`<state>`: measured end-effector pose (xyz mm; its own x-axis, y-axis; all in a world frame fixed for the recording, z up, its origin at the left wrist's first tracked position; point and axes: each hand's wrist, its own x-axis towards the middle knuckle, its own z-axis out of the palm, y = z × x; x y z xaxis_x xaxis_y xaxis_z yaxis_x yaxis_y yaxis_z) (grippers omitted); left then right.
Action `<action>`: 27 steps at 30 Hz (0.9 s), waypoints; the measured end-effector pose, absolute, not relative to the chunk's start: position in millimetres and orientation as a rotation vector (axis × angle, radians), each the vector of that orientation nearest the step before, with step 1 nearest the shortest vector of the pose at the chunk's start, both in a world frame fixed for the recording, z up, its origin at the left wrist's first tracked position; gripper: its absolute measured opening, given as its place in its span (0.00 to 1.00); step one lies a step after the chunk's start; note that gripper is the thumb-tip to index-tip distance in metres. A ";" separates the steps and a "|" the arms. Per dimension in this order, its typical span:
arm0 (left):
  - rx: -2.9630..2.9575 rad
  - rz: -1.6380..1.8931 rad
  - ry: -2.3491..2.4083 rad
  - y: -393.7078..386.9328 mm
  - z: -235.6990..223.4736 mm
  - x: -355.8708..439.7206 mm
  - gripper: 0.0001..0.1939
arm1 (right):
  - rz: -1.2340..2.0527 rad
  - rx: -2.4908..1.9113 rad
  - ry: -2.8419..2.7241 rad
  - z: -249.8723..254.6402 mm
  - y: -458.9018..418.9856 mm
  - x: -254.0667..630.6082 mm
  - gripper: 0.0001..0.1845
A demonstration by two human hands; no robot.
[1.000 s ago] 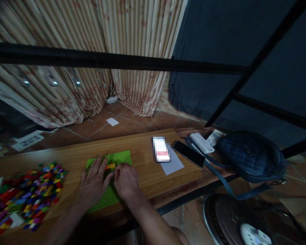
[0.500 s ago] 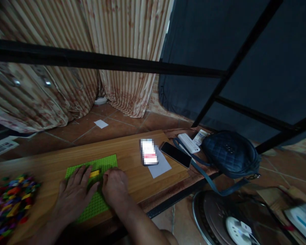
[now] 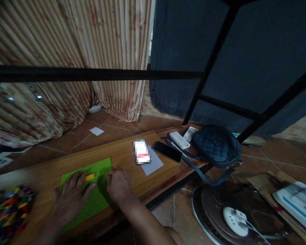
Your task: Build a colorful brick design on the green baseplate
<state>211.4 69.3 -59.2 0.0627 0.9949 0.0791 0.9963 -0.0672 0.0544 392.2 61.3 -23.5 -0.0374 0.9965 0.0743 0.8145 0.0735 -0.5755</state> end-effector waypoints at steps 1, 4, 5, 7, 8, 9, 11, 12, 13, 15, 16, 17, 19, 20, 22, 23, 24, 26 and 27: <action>-2.266 -0.146 -2.137 68.4 -59.3 212.9 0.36 | 0.532 -1.785 -1.908 -23.8 60.9 392.6 0.12; -2.202 -0.153 -2.139 63.3 -61.7 219.4 0.36 | 0.534 -1.761 -1.924 -25.5 60.4 391.2 0.12; -2.173 -0.157 -2.141 60.9 -62.8 222.2 0.36 | 0.534 -1.753 -1.933 -26.4 60.4 390.4 0.12; -2.125 -0.174 -2.124 56.4 -64.8 228.4 0.35 | 0.534 -1.744 -1.948 -28.6 60.5 388.9 0.12; -2.120 -0.189 -2.097 54.8 -65.6 231.3 0.35 | 0.535 -1.740 -1.957 -29.8 60.6 388.5 0.12; -2.131 -0.210 -2.058 53.8 -66.4 234.1 0.34 | 0.539 -1.737 -1.966 -31.0 60.7 388.3 0.12; -2.198 -0.253 -1.962 54.2 -67.9 238.2 0.32 | 0.549 -1.740 -1.978 -33.0 60.8 388.6 0.12; -2.250 -0.263 -1.916 55.3 -68.7 239.5 0.31 | 0.554 -1.742 -1.980 -33.7 60.9 388.9 0.12; -2.303 -0.264 -1.878 56.8 -69.6 240.1 0.31 | 0.557 -1.745 -1.980 -34.3 61.1 389.2 0.12; -2.402 -0.242 -1.819 59.9 -71.3 239.8 0.31 | 0.558 -1.746 -1.971 -35.1 61.8 389.7 0.13; -2.438 -0.227 -1.799 61.2 -71.9 239.0 0.31 | 0.559 -1.743 -1.968 -35.5 62.4 389.7 0.13; -2.463 -0.214 -1.786 62.1 -72.5 238.1 0.32 | 0.561 -1.740 -1.967 -36.1 63.2 389.5 0.13; -2.488 -0.199 -1.778 63.0 -73.2 236.0 0.33 | 0.564 -1.735 -1.975 -37.9 65.1 388.4 0.13; -2.492 -0.198 -1.777 63.2 -73.5 235.0 0.33 | 0.564 -1.732 -1.981 -38.9 66.0 387.6 0.12; -2.501 -0.204 -1.771 63.5 -74.3 233.1 0.34 | 0.556 -1.725 -1.989 -40.9 67.5 385.7 0.12; -2.507 -0.210 -1.763 63.6 -75.0 232.1 0.35 | 0.552 -1.717 -1.992 -41.6 68.0 384.7 0.12; -2.516 -0.216 -1.752 63.9 -75.9 231.1 0.35 | 0.549 -1.708 -1.993 -41.9 68.3 383.6 0.13; -2.541 -0.226 -1.722 64.5 -77.8 229.3 0.36 | 0.551 -1.680 -1.991 -41.5 68.6 381.4 0.13; -2.555 -0.229 -1.705 64.7 -78.6 228.6 0.36 | 0.554 -1.664 -1.984 -40.8 68.6 380.1 0.13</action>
